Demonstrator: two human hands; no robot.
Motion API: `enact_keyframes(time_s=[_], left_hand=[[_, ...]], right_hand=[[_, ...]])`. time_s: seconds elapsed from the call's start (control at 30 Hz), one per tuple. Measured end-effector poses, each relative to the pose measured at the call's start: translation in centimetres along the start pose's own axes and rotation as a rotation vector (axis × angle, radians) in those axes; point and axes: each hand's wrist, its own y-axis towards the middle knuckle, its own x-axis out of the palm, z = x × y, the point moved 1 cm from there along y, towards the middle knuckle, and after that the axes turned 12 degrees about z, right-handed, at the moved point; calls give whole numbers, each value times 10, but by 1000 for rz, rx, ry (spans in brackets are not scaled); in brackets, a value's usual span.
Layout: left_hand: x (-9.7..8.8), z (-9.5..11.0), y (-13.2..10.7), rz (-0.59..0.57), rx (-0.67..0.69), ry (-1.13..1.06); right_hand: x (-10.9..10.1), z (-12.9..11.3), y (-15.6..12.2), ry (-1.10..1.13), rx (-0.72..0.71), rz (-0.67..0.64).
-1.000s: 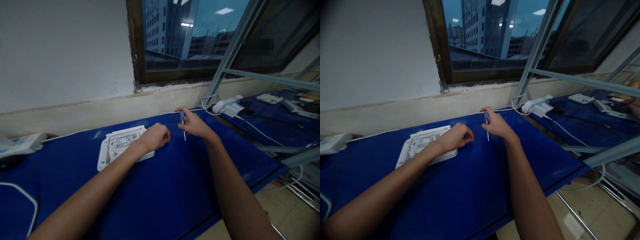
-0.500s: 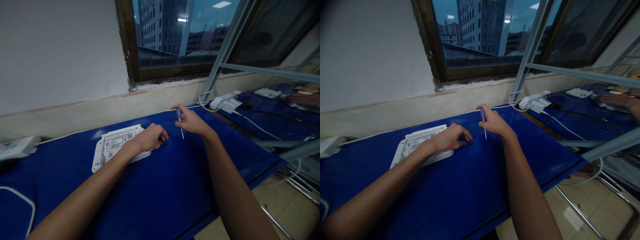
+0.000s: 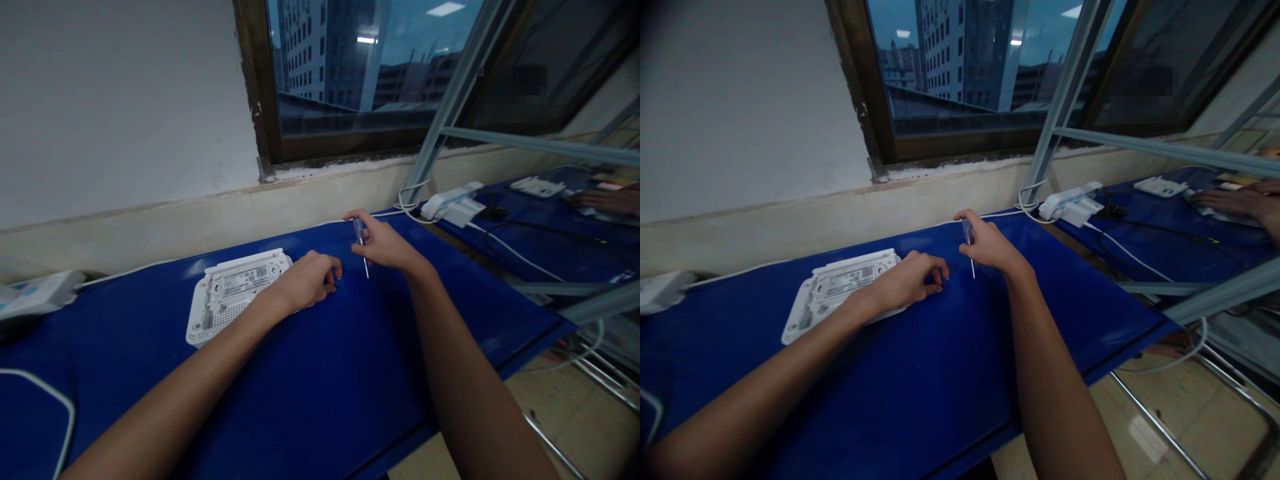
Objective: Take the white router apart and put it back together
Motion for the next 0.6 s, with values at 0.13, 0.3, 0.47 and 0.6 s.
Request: enact_keyframes(time_s=[0.13, 0.3, 0.47, 0.6], left_hand=[[1, -2, 3, 12, 2, -19], [3, -4, 3, 28, 26, -28], [-10, -3, -4, 85, 43, 16], [-42, 1, -29, 178, 13, 118]], right_hand=[[0, 1, 0, 5, 10, -2], [0, 0, 1, 6, 2, 12], [6, -3, 2, 212, 74, -1], [18, -11, 4, 453, 112, 45]])
